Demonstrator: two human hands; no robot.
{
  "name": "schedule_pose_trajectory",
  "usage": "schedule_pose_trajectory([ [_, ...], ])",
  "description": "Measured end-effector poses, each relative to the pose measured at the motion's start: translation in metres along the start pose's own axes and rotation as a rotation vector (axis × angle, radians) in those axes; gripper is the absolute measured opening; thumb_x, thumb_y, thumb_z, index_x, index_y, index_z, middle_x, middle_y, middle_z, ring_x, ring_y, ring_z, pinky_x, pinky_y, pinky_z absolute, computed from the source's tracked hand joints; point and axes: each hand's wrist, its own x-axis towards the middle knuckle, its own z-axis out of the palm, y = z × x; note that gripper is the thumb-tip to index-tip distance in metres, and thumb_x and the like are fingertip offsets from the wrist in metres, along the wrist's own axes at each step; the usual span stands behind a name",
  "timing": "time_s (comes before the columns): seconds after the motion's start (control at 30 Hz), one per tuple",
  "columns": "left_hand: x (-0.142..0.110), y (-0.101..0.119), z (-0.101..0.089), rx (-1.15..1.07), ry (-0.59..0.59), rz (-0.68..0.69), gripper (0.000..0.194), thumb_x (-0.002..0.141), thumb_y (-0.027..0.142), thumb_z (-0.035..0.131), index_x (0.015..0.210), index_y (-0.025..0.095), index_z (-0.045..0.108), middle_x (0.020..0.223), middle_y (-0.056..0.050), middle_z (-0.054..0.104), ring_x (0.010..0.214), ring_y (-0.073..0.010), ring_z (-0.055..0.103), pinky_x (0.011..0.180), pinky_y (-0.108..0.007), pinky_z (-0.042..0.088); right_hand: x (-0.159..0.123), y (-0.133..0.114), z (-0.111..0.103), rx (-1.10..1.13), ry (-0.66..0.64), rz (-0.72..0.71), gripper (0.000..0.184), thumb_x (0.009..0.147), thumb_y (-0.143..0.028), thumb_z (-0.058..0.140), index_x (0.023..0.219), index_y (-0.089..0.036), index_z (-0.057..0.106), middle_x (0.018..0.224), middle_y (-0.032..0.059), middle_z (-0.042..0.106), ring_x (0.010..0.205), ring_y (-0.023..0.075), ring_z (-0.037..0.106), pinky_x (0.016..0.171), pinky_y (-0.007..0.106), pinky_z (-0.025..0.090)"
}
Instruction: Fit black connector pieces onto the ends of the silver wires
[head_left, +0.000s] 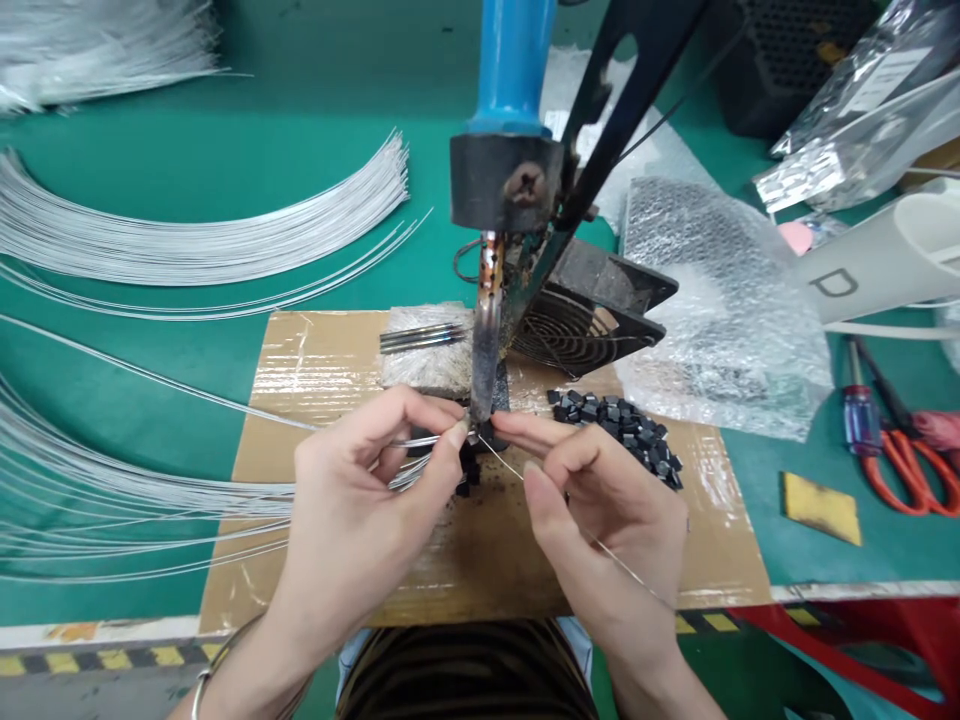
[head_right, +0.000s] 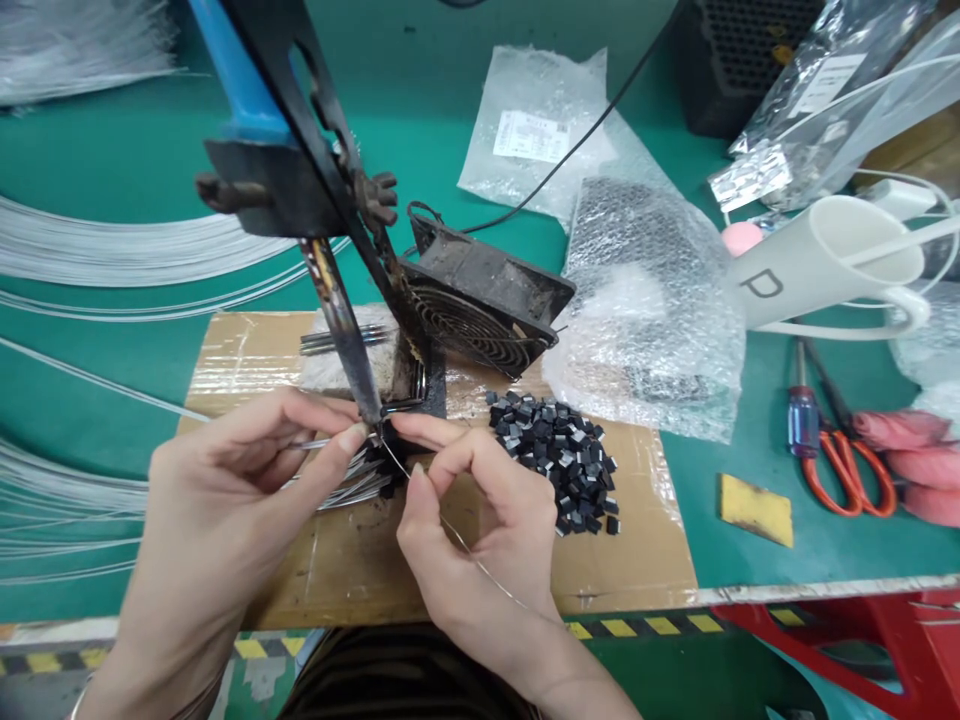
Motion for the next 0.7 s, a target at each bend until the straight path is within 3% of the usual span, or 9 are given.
schedule_pose_trajectory([
  [0.5, -0.0006, -0.0021, 0.0005, -0.006, 0.016, -0.006, 0.009, 0.087, 0.018, 0.079, 0.081, 0.023, 0.075, 0.092, 0.002, 0.080, 0.079, -0.0133, 0.073, 0.066, -0.020, 0.055, 0.0000, 0.0000, 0.0009, 0.011, -0.003, -0.008, 0.022, 0.097, -0.010, 0.066, 0.082, -0.025, 0.061, 0.126, 0.0036, 0.080, 0.120, 0.0238, 0.075, 0.111, 0.043, 0.057],
  [0.7, -0.0009, -0.0038, -0.0008, 0.022, 0.001, 0.022, 0.012, 0.089, 0.015, 0.077, 0.082, 0.025, 0.075, 0.088, 0.005, 0.078, 0.075, -0.0100, 0.069, 0.064, -0.017, 0.051, 0.0007, 0.0019, 0.0007, -0.004, 0.001, -0.020, 0.023, 0.097, -0.009, 0.066, 0.082, -0.025, 0.061, 0.125, 0.0018, 0.080, 0.118, 0.0214, 0.075, 0.109, 0.039, 0.056],
])
